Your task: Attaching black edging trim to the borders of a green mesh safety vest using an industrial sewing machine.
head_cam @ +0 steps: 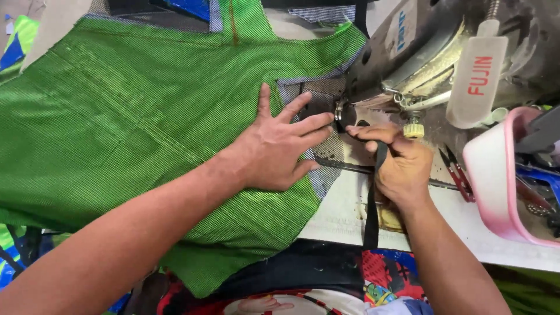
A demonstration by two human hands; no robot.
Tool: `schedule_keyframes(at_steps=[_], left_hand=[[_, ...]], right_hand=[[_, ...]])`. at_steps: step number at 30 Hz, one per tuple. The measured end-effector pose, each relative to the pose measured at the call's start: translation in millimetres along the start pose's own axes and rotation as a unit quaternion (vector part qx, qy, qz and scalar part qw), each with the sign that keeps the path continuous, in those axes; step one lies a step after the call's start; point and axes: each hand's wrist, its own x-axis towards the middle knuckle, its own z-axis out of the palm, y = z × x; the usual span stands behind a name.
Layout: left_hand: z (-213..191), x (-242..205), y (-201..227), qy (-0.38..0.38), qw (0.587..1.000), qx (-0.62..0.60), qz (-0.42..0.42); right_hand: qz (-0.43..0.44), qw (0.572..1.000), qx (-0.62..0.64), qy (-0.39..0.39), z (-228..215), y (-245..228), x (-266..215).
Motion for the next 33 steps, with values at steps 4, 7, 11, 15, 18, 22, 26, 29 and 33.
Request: schedule_keyframes(at_steps=[4,7,11,15,18,22,26,29,33], left_hand=[[3,1,-2,0.018,1.000,0.003,-0.009],[4,1,-4,0.024,1.000,0.007,-0.012],[3,3,-6,0.016,1.000,-0.004,-0.015],[5,3,-8,0.047,0.999,0.001,-0.014],[-2,5,-7,0.035,0.999,-0.019,-0.013],[-13,7,-4,-0.018,0.999,-0.044,-0.022],[-25,7,-1,-0.052,0.996,-0.060,-0.036],[-15,7,14,-0.002,0.999,0.027,-0.045],[-13,-8,29,-0.039,0.998,-0.019,-0.045]], right_hand=[[-0.099,0.993,-0.035,-0.060,6,-3,2],[-0.164,0.977,-0.083,-0.106,10,-9,7],[-0.217,0.957,-0.147,-0.122,15,-18,10],[-0.234,0.950,-0.166,-0.126,14,-19,11],[-0.232,0.946,-0.180,-0.137,12,-23,12],[-0.229,0.945,-0.182,-0.143,7,-19,12],[-0.158,0.980,-0.045,-0.114,1,-9,6],[-0.095,0.994,-0.042,-0.034,-2,-17,1],[-0.033,0.999,-0.018,-0.007,-3,-12,-5]])
